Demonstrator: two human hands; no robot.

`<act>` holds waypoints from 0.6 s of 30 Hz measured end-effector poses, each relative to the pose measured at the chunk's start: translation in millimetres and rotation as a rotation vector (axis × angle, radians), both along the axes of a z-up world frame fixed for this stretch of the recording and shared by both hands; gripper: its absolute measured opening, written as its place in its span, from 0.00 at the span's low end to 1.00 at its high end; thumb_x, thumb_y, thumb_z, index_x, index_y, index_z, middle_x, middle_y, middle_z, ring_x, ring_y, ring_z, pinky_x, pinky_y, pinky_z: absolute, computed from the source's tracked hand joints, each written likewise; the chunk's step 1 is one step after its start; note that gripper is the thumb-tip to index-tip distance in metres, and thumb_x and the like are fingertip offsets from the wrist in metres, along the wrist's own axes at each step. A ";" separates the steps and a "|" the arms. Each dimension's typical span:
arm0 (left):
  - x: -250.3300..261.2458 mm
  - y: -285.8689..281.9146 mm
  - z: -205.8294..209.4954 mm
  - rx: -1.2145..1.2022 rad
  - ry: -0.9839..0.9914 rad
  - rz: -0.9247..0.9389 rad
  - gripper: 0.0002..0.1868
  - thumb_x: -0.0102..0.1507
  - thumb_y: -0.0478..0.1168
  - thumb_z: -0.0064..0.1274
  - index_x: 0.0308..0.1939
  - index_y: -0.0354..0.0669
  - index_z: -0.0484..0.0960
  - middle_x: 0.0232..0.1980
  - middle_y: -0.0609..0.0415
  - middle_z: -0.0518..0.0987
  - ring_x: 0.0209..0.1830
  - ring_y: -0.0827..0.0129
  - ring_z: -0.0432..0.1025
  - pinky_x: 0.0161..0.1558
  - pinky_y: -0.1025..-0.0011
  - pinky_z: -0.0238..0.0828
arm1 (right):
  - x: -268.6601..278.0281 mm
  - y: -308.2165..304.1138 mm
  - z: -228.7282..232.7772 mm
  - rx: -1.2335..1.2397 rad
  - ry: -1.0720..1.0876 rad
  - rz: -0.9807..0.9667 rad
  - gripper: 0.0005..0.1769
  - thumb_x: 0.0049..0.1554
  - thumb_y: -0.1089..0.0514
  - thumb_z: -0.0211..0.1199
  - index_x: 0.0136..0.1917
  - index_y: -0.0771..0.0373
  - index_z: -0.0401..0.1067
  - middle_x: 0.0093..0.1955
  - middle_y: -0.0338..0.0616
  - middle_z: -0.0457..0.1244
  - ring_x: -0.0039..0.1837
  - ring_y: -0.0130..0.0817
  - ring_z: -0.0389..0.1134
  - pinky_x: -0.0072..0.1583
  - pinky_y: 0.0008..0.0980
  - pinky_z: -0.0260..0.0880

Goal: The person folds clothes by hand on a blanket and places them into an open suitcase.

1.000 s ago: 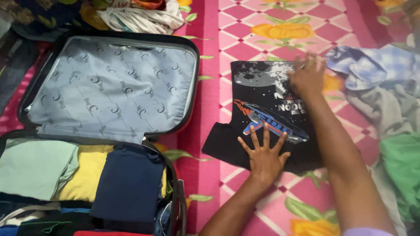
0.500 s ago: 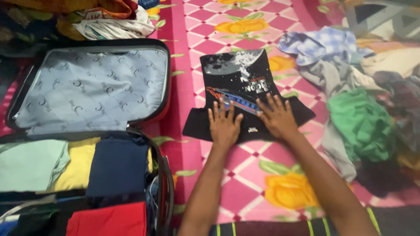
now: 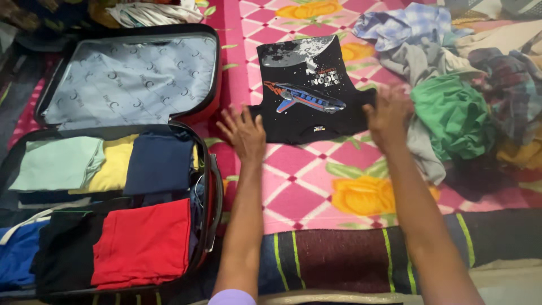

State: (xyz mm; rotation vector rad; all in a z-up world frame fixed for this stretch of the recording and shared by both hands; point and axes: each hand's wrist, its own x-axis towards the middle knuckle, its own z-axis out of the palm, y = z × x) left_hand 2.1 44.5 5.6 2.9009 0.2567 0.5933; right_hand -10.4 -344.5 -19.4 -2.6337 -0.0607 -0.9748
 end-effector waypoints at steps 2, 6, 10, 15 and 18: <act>-9.5 -9.6 10.0 0.009 -0.124 -0.111 0.35 0.74 0.64 0.36 0.81 0.53 0.60 0.84 0.47 0.54 0.87 0.46 0.42 0.80 0.37 0.29 | -5.5 26.4 8.9 -0.135 0.121 0.293 0.37 0.69 0.37 0.43 0.84 0.57 0.52 0.86 0.57 0.46 0.86 0.61 0.43 0.79 0.67 0.42; -13.9 -17.1 18.6 -0.057 0.039 -0.347 0.35 0.67 0.62 0.38 0.77 0.61 0.62 0.82 0.45 0.53 0.82 0.47 0.45 0.74 0.34 0.29 | -22.0 42.1 19.4 -0.303 0.439 0.167 0.35 0.66 0.36 0.44 0.82 0.46 0.56 0.85 0.55 0.44 0.83 0.55 0.43 0.77 0.68 0.38; -3.2 -1.2 -5.1 -0.128 -0.003 0.079 0.33 0.69 0.59 0.43 0.75 0.49 0.65 0.79 0.44 0.58 0.80 0.51 0.50 0.73 0.34 0.32 | -16.0 0.3 9.9 -0.082 0.456 -0.162 0.43 0.64 0.32 0.49 0.81 0.60 0.52 0.82 0.62 0.44 0.83 0.59 0.43 0.76 0.63 0.40; 4.3 9.6 -20.6 -0.266 -0.161 0.081 0.32 0.66 0.58 0.53 0.68 0.43 0.74 0.72 0.47 0.71 0.74 0.50 0.61 0.72 0.39 0.47 | -7.2 -30.6 -16.0 0.256 0.088 -0.114 0.47 0.64 0.40 0.62 0.82 0.73 0.52 0.78 0.72 0.51 0.78 0.66 0.52 0.75 0.53 0.52; -0.6 20.7 -10.9 -0.314 -0.131 0.144 0.27 0.62 0.55 0.58 0.61 0.48 0.80 0.63 0.49 0.76 0.67 0.51 0.65 0.66 0.40 0.53 | -6.6 -30.4 -5.5 0.321 0.301 -0.294 0.30 0.66 0.41 0.65 0.68 0.66 0.68 0.69 0.61 0.62 0.71 0.59 0.62 0.70 0.50 0.61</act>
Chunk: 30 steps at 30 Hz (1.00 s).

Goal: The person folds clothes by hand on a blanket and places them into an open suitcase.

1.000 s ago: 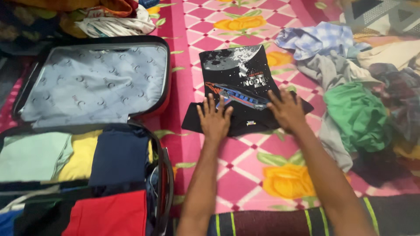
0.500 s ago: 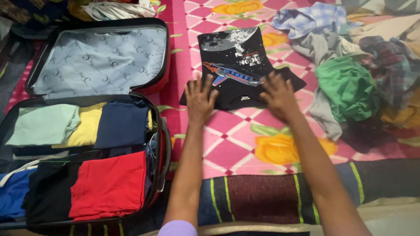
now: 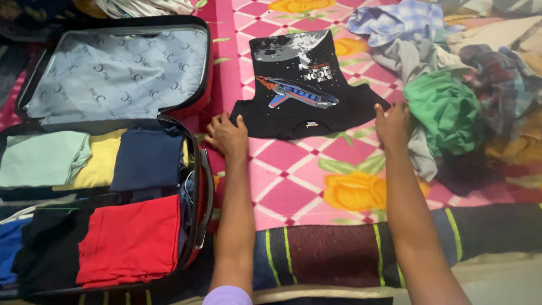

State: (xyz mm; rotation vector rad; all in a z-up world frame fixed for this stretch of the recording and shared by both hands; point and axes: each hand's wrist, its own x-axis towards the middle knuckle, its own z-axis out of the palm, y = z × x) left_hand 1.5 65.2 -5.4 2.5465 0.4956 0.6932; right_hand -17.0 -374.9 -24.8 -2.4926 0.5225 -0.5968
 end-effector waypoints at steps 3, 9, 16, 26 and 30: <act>1.3 6.8 9.7 -0.015 0.081 0.057 0.22 0.60 0.55 0.61 0.55 0.52 0.84 0.57 0.49 0.79 0.62 0.52 0.68 0.62 0.40 0.55 | 1.4 4.5 1.8 0.027 -0.062 -0.027 0.29 0.59 0.44 0.70 0.60 0.68 0.68 0.58 0.63 0.63 0.61 0.61 0.64 0.60 0.54 0.61; -2.4 3.7 18.9 -0.148 0.004 0.002 0.13 0.61 0.52 0.61 0.44 0.52 0.86 0.48 0.53 0.83 0.56 0.54 0.73 0.62 0.39 0.55 | 11.3 -2.4 -11.7 0.018 -0.185 0.078 0.20 0.59 0.50 0.75 0.50 0.66 0.70 0.49 0.53 0.65 0.55 0.52 0.67 0.59 0.49 0.67; -15.1 -18.1 46.1 -0.407 -0.141 -0.152 0.17 0.64 0.40 0.58 0.56 0.45 0.78 0.45 0.42 0.84 0.46 0.47 0.80 0.48 0.55 0.76 | 2.9 17.2 8.3 0.172 -0.365 0.135 0.16 0.61 0.54 0.75 0.51 0.64 0.72 0.44 0.43 0.69 0.45 0.35 0.71 0.50 0.35 0.71; -6.8 -58.2 17.6 -0.074 -0.309 -0.379 0.15 0.69 0.31 0.49 0.60 0.40 0.80 0.60 0.46 0.83 0.59 0.54 0.78 0.61 0.62 0.75 | -11.6 80.0 56.8 -0.155 -0.350 0.209 0.12 0.63 0.52 0.70 0.50 0.61 0.72 0.43 0.44 0.69 0.44 0.44 0.71 0.57 0.49 0.62; -5.7 -75.7 16.1 0.044 -0.237 -0.472 0.23 0.66 0.28 0.46 0.66 0.35 0.76 0.64 0.45 0.79 0.56 0.54 0.76 0.58 0.61 0.74 | -10.2 108.0 60.6 -0.219 -0.330 0.283 0.10 0.63 0.52 0.70 0.49 0.59 0.73 0.43 0.45 0.68 0.48 0.45 0.69 0.56 0.47 0.58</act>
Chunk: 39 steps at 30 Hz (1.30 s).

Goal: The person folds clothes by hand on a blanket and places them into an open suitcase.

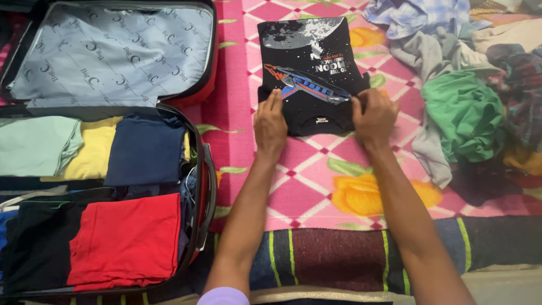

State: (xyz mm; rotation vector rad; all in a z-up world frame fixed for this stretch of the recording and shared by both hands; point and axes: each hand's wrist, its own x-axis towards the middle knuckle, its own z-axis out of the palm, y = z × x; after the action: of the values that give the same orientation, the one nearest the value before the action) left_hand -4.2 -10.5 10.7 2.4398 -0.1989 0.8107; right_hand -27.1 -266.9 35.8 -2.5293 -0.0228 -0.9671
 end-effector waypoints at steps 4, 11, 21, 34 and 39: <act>-1.7 -9.0 3.1 -0.016 -0.017 -0.079 0.27 0.62 0.24 0.45 0.66 0.38 0.77 0.64 0.47 0.79 0.56 0.53 0.76 0.58 0.61 0.75 | 1.1 15.4 0.4 -0.122 -0.027 0.101 0.09 0.60 0.54 0.70 0.48 0.59 0.73 0.43 0.43 0.69 0.49 0.43 0.69 0.57 0.46 0.57; -2.1 -15.5 17.2 -0.066 0.029 -0.284 0.21 0.65 0.40 0.55 0.62 0.41 0.78 0.64 0.42 0.78 0.57 0.52 0.76 0.59 0.61 0.74 | 1.7 5.7 -0.7 0.008 0.027 0.182 0.08 0.64 0.53 0.70 0.50 0.59 0.78 0.45 0.46 0.71 0.48 0.45 0.71 0.56 0.48 0.62; 8.6 39.7 0.7 -0.077 0.127 -0.089 0.24 0.70 0.44 0.47 0.71 0.46 0.73 0.72 0.48 0.74 0.71 0.53 0.68 0.72 0.56 0.63 | 3.0 -45.0 -13.1 0.342 0.095 0.198 0.13 0.64 0.60 0.62 0.60 0.65 0.74 0.56 0.55 0.67 0.54 0.47 0.72 0.53 0.41 0.74; 6.5 9.3 -20.2 0.130 0.220 -0.124 0.45 0.68 0.72 0.36 0.82 0.53 0.55 0.84 0.42 0.47 0.81 0.38 0.41 0.75 0.35 0.28 | 8.2 -24.6 -37.3 -0.169 0.381 0.329 0.36 0.69 0.40 0.46 0.81 0.63 0.53 0.84 0.56 0.46 0.84 0.57 0.44 0.78 0.61 0.39; -1.0 6.5 -12.2 0.345 0.367 -0.097 0.43 0.67 0.73 0.32 0.79 0.56 0.57 0.83 0.44 0.48 0.82 0.41 0.42 0.75 0.34 0.25 | 8.2 -26.0 -38.4 -0.114 0.301 0.329 0.37 0.69 0.40 0.47 0.81 0.66 0.53 0.85 0.62 0.43 0.83 0.58 0.43 0.77 0.62 0.38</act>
State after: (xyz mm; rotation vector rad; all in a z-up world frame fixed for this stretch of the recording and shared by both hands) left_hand -5.2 -4.0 -1.5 2.8221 -0.3365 0.2926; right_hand -19.0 -292.8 -2.7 -2.6357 -0.4001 -0.4661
